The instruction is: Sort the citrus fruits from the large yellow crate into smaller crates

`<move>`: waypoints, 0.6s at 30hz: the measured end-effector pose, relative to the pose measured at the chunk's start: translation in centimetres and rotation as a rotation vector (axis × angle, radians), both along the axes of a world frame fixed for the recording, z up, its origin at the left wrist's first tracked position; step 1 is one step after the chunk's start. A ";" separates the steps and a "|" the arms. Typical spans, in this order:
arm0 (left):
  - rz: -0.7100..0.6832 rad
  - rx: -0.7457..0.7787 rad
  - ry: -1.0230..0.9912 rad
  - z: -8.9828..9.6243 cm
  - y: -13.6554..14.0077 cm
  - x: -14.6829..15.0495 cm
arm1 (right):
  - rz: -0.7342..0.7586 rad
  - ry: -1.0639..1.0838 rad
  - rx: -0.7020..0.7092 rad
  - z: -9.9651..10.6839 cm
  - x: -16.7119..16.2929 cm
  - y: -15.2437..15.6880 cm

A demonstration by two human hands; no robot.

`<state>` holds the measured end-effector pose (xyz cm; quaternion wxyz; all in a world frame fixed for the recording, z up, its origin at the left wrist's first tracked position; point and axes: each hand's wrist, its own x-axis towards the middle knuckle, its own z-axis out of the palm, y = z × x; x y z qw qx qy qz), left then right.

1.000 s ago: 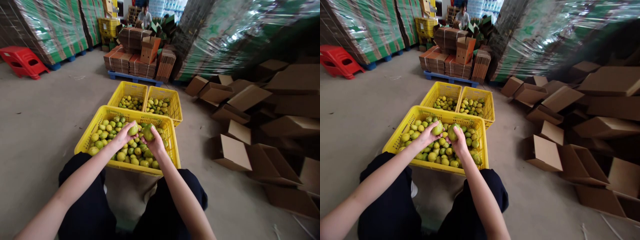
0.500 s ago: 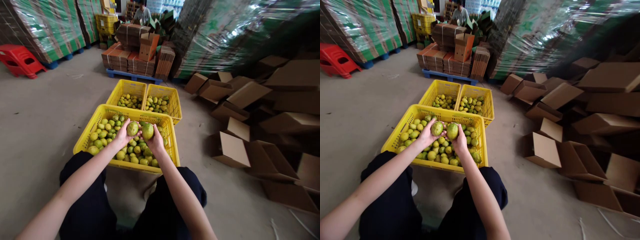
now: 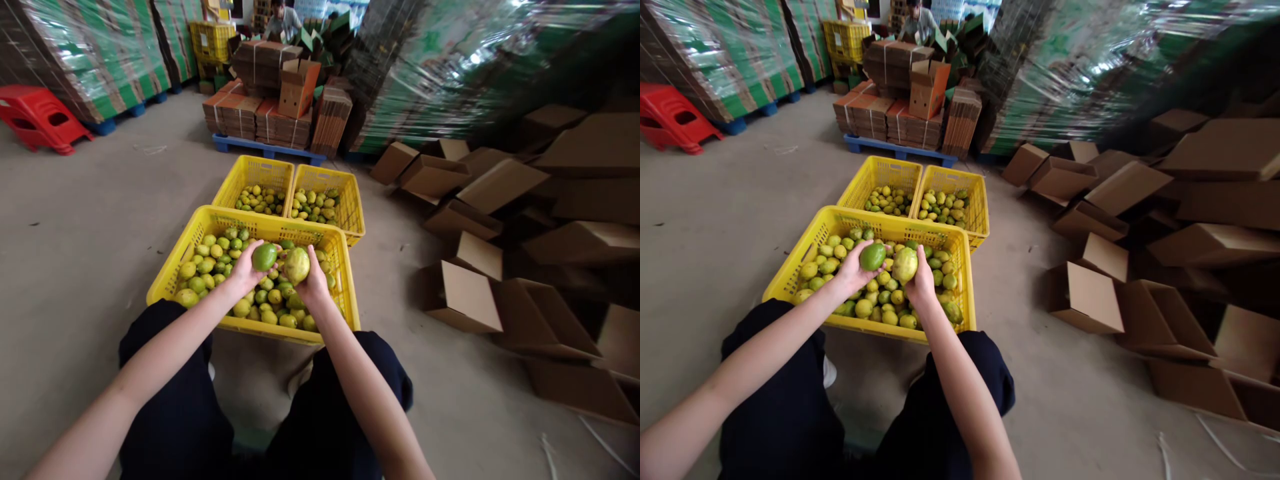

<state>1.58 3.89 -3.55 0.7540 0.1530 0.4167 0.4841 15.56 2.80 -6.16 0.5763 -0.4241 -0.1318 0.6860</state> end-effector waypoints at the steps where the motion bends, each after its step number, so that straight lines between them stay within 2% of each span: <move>1: -0.008 -0.019 0.001 0.0 0.0 0.0 | 0.006 0.009 -0.001 0.0 0.0 0.0; 7: 0.025 -0.092 -0.018 0.9 -0.2 0.1 | 0.085 0.115 0.011 1.1 0.3 -0.4; 11: -0.029 -0.121 -0.063 1.5 -0.3 -0.1 | 0.086 0.182 0.040 2.0 0.5 -1.0; 15: -0.026 -0.151 -0.190 1.3 -0.2 -0.4 | 0.084 0.235 0.100 2.2 1.0 -1.2; 18: 0.013 -0.140 -0.232 1.0 0.0 -0.5 | 0.078 0.261 0.094 2.0 1.2 -1.0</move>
